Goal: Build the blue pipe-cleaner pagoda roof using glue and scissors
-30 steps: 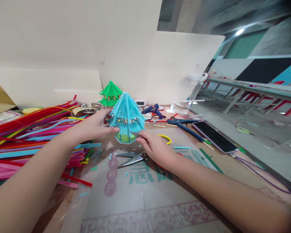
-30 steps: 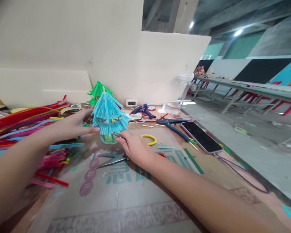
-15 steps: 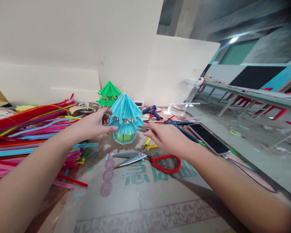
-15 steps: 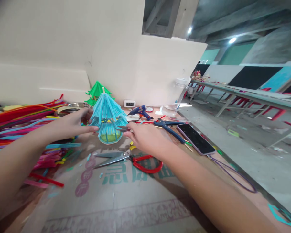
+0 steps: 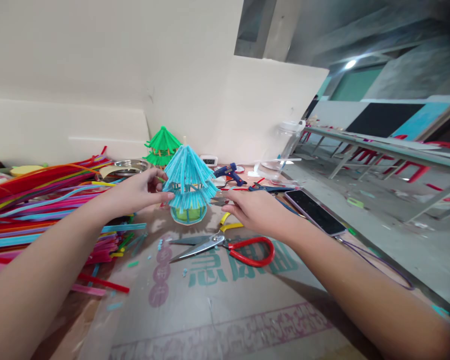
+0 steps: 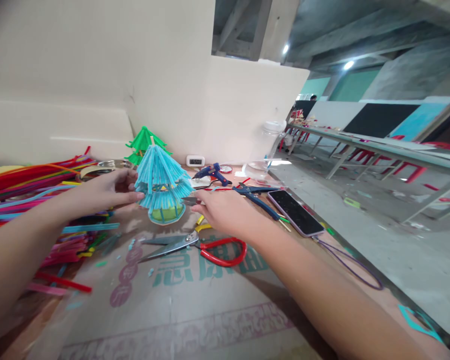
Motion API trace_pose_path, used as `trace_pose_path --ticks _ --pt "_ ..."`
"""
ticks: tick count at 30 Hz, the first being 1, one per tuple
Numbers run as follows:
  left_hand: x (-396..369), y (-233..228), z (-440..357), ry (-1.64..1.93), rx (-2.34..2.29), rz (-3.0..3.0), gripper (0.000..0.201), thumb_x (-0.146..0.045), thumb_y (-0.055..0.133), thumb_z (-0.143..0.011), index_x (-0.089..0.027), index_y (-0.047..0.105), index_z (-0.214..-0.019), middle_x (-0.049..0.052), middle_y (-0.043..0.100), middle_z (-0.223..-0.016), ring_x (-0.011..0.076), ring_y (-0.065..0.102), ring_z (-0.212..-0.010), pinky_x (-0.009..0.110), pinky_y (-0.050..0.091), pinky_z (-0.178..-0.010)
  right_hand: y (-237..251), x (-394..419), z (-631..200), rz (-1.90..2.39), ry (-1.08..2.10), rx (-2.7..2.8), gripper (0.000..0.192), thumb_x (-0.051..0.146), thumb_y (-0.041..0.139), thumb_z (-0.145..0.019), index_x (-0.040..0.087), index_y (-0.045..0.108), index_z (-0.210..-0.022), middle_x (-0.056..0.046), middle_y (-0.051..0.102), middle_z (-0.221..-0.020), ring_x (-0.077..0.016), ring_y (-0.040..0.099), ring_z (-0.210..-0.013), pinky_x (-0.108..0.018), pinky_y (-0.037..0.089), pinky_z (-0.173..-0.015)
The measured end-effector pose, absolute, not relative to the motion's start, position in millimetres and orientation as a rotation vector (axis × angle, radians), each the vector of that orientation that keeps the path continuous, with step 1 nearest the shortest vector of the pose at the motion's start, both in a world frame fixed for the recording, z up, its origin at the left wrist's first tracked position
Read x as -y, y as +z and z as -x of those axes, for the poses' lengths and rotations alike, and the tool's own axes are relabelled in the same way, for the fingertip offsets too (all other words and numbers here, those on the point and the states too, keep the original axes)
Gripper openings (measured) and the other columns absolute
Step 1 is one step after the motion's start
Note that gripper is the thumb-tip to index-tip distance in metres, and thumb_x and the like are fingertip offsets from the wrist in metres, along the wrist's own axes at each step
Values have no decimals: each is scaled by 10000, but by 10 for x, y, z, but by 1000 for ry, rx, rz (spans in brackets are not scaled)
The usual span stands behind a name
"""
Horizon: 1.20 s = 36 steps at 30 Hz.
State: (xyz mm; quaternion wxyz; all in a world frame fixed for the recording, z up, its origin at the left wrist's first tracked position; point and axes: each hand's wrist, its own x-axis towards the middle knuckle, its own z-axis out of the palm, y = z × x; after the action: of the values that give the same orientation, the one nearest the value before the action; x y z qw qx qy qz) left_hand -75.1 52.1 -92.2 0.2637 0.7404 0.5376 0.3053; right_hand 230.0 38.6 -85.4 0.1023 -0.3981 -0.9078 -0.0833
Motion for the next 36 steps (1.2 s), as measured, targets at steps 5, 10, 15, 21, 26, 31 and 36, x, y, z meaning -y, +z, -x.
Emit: trace_pose_path --ticks 5,10,15,21,26,31,36 --pt "-515 -918 740 792 -1400 -2014 464 -559 673 -729 -242 470 -1001 -8 488 -818 204 568 -761 347 492 -718 -861 -374 -2291 1164 -283 2684 277 383 431 -997 177 615 -1018 -55 678 -798 -153 541 -631 -270 233 -563" --pt "-518 -931 740 798 -1412 -2025 453 -522 660 -739 -225 483 -1031 -1 513 -821 203 561 -760 359 486 -715 -913 -405 -2294 1154 -287 2681 255 384 429 -999 193 597 -1019 -51 687 -822 -154 555 -649 -273 237 -572" --pt "-491 -905 705 794 -1421 -2010 439 -497 659 -737 -221 459 -1012 -2 483 -818 197 546 -754 345 477 -698 -948 -432 -2301 1174 -276 2675 293 395 391 -1011 187 596 -987 -47 676 -803 -157 566 -657 -276 251 -573" --pt "-481 -892 675 806 -1411 -1986 416 -480 667 -725 -234 442 -974 -11 456 -800 191 554 -734 324 472 -674 -961 -449 -2298 1179 -286 2681 340 418 347 -1023 192 600 -1012 -44 680 -824 -167 589 -684 -278 270 -579" --pt "-484 -901 691 797 -1428 -1992 406 -466 665 -734 -237 443 -986 -5 465 -812 192 555 -744 312 465 -670 -975 -458 -2294 1164 -286 2683 336 411 352 -1027 186 602 -1036 -45 690 -843 -168 601 -701 -272 278 -588" --pt "-506 -924 719 784 -1432 -2041 396 -478 650 -756 -242 445 -999 1 479 -825 197 554 -763 314 464 -695 -936 -442 -2296 1179 -253 2673 303 397 394 -1016 182 606 -1037 -52 695 -843 -164 598 -700 -261 293 -595" --pt "-481 -890 691 783 -1474 -2050 396 -493 641 -740 -235 441 -963 7 488 -820 212 564 -771 328 466 -704 -872 -419 -2297 1199 -233 2644 271 379 457 -991 166 615 -1044 -53 700 -821 -167 600 -689 -256 277 -573"
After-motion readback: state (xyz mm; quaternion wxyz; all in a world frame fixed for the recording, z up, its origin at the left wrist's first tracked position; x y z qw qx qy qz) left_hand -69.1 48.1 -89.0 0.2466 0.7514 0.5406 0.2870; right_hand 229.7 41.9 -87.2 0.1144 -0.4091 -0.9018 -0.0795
